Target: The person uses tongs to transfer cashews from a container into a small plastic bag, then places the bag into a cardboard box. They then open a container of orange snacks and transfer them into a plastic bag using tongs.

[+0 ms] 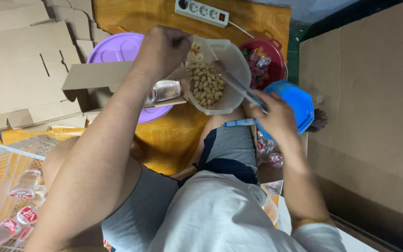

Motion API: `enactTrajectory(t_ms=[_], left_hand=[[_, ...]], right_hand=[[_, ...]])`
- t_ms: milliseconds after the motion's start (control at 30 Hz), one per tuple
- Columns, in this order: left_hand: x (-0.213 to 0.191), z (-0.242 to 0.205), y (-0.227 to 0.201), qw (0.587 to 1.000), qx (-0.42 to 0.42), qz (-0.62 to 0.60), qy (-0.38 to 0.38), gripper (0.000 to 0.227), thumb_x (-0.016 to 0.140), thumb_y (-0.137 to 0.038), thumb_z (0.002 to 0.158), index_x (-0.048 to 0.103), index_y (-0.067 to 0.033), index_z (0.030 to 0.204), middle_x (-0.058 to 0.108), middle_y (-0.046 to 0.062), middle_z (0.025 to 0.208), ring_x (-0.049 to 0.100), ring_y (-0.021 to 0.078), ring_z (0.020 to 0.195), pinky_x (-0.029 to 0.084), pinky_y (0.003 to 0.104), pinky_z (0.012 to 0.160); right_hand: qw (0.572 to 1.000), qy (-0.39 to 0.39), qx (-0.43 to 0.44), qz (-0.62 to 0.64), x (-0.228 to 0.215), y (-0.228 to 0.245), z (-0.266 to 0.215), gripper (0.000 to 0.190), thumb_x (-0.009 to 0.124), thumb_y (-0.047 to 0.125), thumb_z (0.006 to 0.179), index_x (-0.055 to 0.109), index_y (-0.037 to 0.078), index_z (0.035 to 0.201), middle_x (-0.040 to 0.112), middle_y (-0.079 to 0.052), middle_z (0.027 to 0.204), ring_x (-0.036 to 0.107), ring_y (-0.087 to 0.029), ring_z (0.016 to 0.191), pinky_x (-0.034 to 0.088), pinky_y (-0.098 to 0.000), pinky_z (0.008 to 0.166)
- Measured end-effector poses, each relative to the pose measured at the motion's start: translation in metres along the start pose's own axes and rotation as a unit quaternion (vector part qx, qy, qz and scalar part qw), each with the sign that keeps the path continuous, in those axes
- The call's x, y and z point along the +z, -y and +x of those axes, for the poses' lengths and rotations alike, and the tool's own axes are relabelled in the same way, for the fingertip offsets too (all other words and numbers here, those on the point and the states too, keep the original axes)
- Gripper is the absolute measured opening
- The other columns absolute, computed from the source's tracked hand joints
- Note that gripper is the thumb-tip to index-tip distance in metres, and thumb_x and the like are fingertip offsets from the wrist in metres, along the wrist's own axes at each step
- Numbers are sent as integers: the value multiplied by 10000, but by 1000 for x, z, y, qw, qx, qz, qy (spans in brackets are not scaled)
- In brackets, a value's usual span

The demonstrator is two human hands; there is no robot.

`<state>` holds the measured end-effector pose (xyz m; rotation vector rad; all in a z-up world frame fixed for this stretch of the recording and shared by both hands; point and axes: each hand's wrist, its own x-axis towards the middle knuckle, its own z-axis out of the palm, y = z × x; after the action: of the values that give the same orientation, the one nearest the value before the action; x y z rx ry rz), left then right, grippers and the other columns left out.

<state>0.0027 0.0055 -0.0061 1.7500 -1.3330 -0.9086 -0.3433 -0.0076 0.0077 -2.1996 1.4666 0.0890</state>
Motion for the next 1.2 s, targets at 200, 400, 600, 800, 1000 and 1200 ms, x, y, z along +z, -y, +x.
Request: enactTrajectory(t_ms=[200, 400, 600, 800, 1000, 1200], left_hand=[[4, 3, 2, 1000, -12, 17, 10, 356, 587, -199, 994, 559, -105, 652, 422, -12, 585, 366, 120, 602, 340, 342, 560], [1, 0, -13, 998, -48, 3, 34, 275, 542, -195, 957, 634, -117, 710, 500, -16, 643, 419, 125, 648, 365, 345, 588], [8, 6, 3, 998, -45, 17, 40, 291, 546, -213, 925, 609, -153, 647, 574, -30, 590, 479, 111, 610, 380, 338, 587], [-3, 18, 25, 994, 59, -30, -89, 300, 645, -161, 1002, 642, -177, 702, 492, -89, 640, 433, 44, 659, 395, 287, 583], [-22, 1, 3, 997, -25, -53, -51, 450, 641, -197, 1064, 529, -196, 628, 448, -105, 568, 375, 23, 590, 322, 259, 541], [-30, -11, -20, 995, -50, -80, -17, 254, 591, -199, 1044, 792, -184, 889, 647, -46, 591, 591, 37, 518, 482, 222, 551]], right_hand=[[988, -121, -97, 23, -87, 24, -74, 429, 715, 191, 1001, 674, 62, 1408, 625, -110, 1097, 604, -219, 835, 486, -340, 700], [979, -150, -134, -21, -92, 45, -96, 453, 776, 169, 975, 684, 84, 1410, 651, -85, 1122, 656, -216, 901, 523, -360, 785], [982, -136, -133, 0, -89, 35, -97, 509, 794, 166, 946, 661, 116, 1434, 640, -83, 1156, 638, -201, 885, 493, -337, 764], [985, -141, -91, -29, -98, 35, -84, 473, 687, 237, 1025, 659, -19, 1422, 665, -161, 1171, 669, -311, 1007, 504, -414, 817], [984, 93, 44, -145, -2, 26, 6, 527, 582, 368, 987, 538, 281, 1504, 584, -163, 1304, 676, -398, 965, 537, -513, 739], [948, 51, -154, -273, 124, -22, 69, 616, 573, 46, 918, 545, 240, 1501, 641, -180, 1217, 710, -378, 842, 577, -498, 543]])
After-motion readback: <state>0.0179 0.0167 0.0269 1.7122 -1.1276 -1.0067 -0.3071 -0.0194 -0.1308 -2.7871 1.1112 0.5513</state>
